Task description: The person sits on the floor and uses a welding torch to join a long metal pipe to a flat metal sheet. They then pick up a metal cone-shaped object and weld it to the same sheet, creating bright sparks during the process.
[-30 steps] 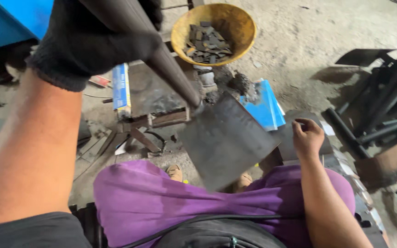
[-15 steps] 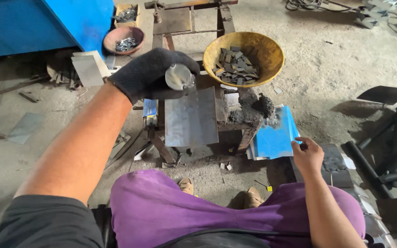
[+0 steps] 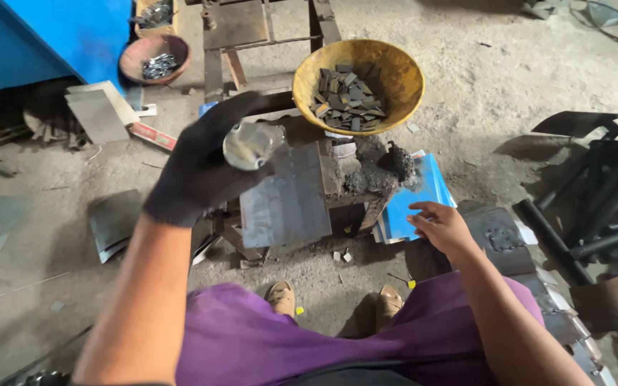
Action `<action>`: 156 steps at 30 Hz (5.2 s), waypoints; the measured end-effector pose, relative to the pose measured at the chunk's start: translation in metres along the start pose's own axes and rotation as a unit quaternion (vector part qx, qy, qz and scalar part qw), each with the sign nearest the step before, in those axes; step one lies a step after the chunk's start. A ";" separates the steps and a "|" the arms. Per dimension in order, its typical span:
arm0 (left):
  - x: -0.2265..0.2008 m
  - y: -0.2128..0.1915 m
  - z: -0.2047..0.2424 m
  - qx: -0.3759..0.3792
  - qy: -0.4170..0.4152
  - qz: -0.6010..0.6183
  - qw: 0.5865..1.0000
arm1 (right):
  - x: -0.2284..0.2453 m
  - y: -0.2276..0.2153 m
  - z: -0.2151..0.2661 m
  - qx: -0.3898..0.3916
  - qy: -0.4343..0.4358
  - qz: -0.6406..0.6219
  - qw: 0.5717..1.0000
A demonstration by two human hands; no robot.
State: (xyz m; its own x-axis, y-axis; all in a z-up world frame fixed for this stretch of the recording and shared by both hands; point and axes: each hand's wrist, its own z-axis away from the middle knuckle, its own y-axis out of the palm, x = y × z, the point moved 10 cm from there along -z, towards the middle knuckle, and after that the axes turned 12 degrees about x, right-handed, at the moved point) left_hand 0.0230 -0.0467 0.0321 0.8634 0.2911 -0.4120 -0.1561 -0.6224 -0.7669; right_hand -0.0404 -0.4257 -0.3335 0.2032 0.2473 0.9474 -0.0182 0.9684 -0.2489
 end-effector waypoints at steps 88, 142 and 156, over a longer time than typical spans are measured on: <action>0.115 0.258 0.168 -0.178 -0.434 0.422 0.776 | -0.154 -0.220 0.172 -0.279 -0.058 -0.500 0.818; 0.349 0.290 0.110 -0.122 -0.414 -0.215 0.876 | 0.047 0.100 -0.041 -0.094 0.026 -0.487 0.868; 0.326 0.257 0.083 -0.126 -0.437 -0.233 0.860 | 0.032 0.106 -0.052 -0.049 0.013 -0.526 0.849</action>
State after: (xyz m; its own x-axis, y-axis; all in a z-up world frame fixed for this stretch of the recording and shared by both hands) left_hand 0.2245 -0.0519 -0.3405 0.0971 0.9177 -0.3853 0.3128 -0.3957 -0.8635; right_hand 0.0147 -0.3165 -0.3403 0.0785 -0.7552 0.6508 0.2684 0.6447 0.7157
